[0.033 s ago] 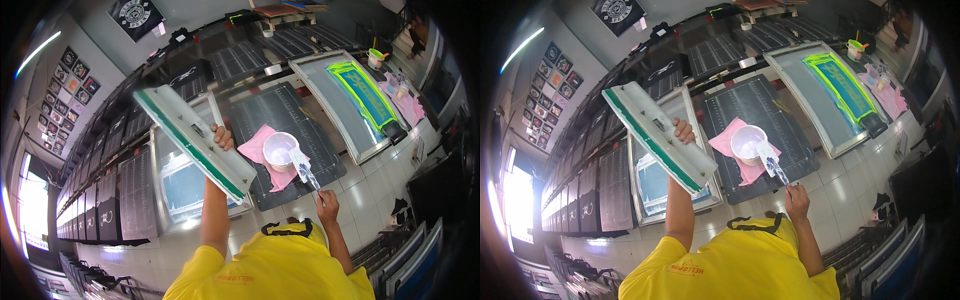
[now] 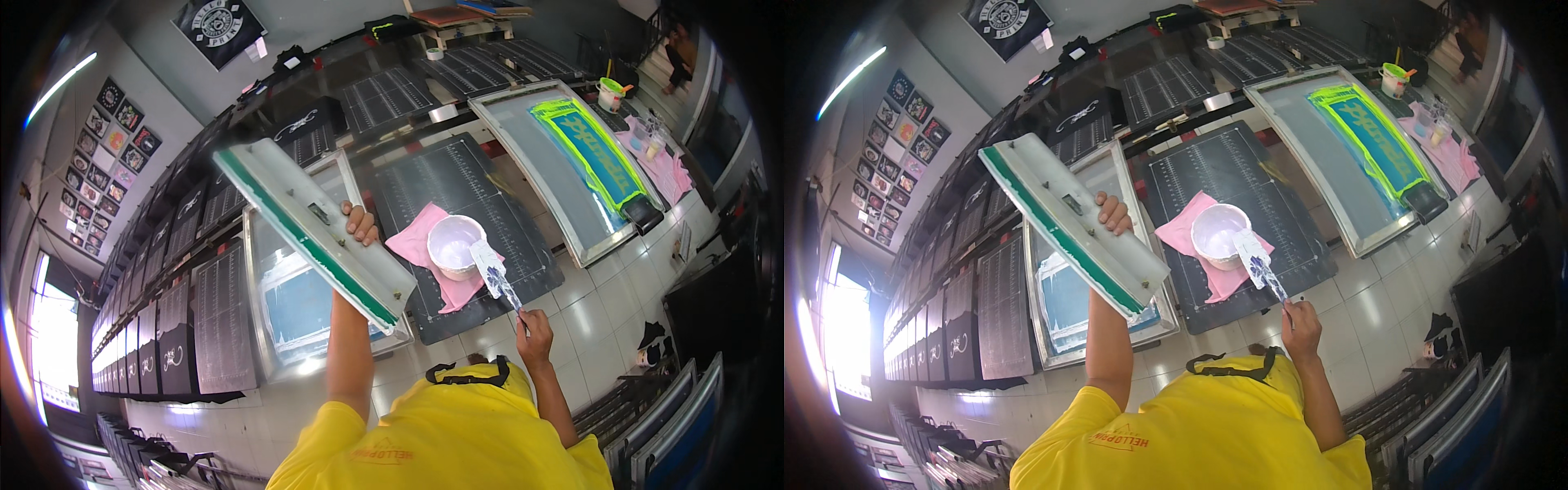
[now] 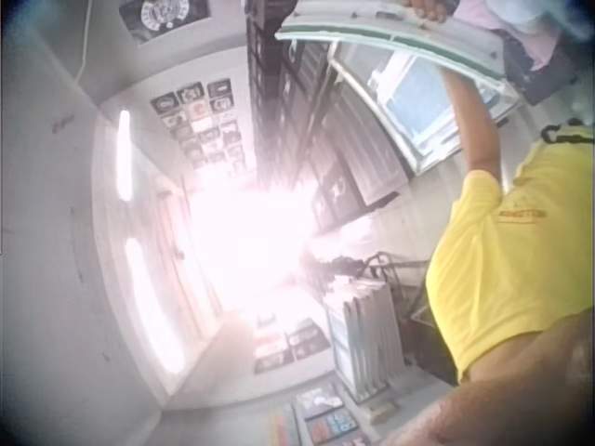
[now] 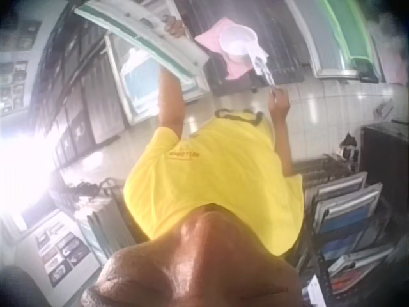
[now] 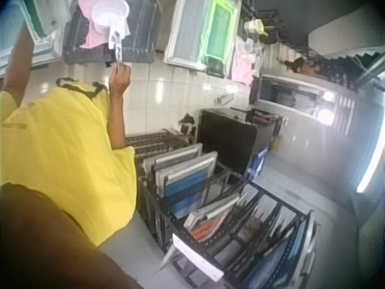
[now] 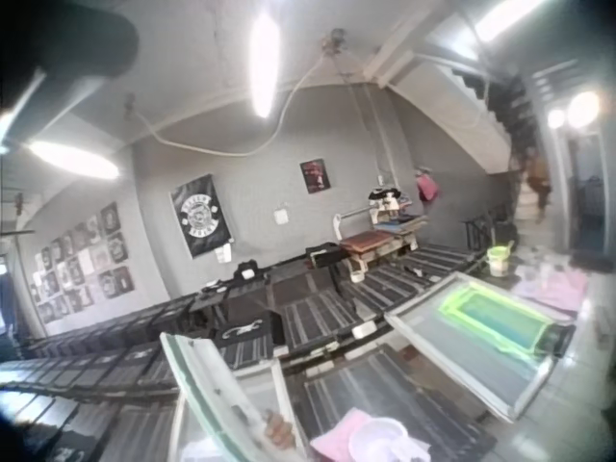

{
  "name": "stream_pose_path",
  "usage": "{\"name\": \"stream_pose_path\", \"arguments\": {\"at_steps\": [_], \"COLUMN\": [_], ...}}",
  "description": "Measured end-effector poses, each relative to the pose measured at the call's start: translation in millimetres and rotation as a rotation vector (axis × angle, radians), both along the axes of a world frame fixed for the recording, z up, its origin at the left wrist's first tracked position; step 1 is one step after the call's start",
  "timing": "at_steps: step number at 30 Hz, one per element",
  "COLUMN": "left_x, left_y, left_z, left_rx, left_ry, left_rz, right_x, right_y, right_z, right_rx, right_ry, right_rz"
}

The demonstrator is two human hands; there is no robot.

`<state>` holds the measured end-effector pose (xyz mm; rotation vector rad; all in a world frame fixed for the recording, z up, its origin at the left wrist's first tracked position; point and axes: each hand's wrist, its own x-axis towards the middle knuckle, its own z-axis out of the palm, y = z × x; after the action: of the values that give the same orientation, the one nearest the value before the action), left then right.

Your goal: The person is screen printing t-shirts by spreading white ink onto a mesh screen with a palette knife and then using a squeegee to press the ink through the screen onto a shirt.

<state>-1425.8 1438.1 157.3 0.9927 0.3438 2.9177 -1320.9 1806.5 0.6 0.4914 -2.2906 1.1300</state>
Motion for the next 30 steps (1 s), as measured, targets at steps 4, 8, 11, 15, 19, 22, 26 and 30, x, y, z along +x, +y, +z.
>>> {"name": "stream_pose_path", "arguments": {"at_steps": [4,8,11,15,19,22,26,30], "left_x": [-1.0,-0.5,-2.7,-6.7,-14.9,-20.7,-33.2,-39.1], "left_y": [1.1,5.2,4.0,5.8,3.2,3.6,0.6,-2.2], "left_z": [6.2,13.1,15.2,21.4,23.6,30.9,40.5,60.5], "left_rx": [-0.036,-0.044,-0.054,-0.068,-0.075,-0.094,-0.133,-0.214], "left_ry": [0.038,0.037,0.051,0.073,0.127,0.177,0.237,0.31], "left_rz": [0.005,0.024,0.024,0.002,-0.026,-0.027,-0.037,-0.036], "right_x": [4.2,6.1,8.6,11.7,10.8,7.8,12.4,20.0], "right_y": [3.4,8.4,11.1,17.3,26.3,27.0,20.6,4.8], "right_z": [4.2,3.5,5.8,5.3,9.5,22.5,64.9,116.5], "right_rx": [0.012,0.015,0.013,0.001,0.038,0.01,-0.194,-0.625], "right_ry": [-0.017,0.0,0.005,-0.018,0.026,0.05,-0.122,-0.538], "right_rz": [-0.018,-0.033,-0.035,-0.081,-0.116,-0.114,-0.053,0.134]}}
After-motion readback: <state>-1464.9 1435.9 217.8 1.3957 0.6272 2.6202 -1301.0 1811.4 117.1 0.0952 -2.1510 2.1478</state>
